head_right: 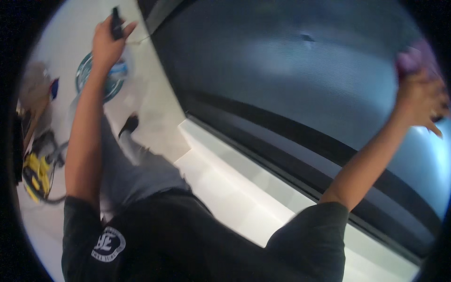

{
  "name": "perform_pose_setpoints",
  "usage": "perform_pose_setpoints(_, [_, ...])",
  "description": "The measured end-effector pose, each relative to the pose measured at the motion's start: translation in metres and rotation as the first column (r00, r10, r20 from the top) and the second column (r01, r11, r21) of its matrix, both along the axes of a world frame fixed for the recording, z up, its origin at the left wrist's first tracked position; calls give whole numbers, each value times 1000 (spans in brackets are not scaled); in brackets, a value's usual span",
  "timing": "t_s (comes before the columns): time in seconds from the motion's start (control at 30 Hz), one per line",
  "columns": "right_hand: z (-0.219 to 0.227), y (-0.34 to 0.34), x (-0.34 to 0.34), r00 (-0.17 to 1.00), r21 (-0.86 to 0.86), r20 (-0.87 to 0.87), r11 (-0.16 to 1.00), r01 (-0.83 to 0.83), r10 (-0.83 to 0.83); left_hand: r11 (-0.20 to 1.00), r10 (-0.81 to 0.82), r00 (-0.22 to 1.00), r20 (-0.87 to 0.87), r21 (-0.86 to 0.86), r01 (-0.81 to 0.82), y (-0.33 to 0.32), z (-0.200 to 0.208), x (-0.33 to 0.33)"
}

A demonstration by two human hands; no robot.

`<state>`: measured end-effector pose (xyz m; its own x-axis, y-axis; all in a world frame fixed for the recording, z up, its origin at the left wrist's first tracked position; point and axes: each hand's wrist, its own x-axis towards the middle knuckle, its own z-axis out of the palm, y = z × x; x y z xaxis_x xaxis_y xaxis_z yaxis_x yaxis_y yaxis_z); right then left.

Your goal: The person cleans a sliding door and its frame by spraying it with a spray bottle and wiping the surfaces with a cloth.

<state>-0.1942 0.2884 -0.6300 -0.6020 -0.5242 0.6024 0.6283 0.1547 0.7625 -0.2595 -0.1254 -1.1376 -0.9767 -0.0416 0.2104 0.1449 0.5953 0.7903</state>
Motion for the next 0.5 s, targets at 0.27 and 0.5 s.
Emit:
perform_pose_setpoints(0.27, [19,-42,-16,987,193,122,978,79,-104,997,-54,998,16,60,53,-1,26,11])
perform_pose_setpoints(0.5, [-191,-38,76,489,-458,837,804,379,246,992,22,997,74,123,-31,22,20,14])
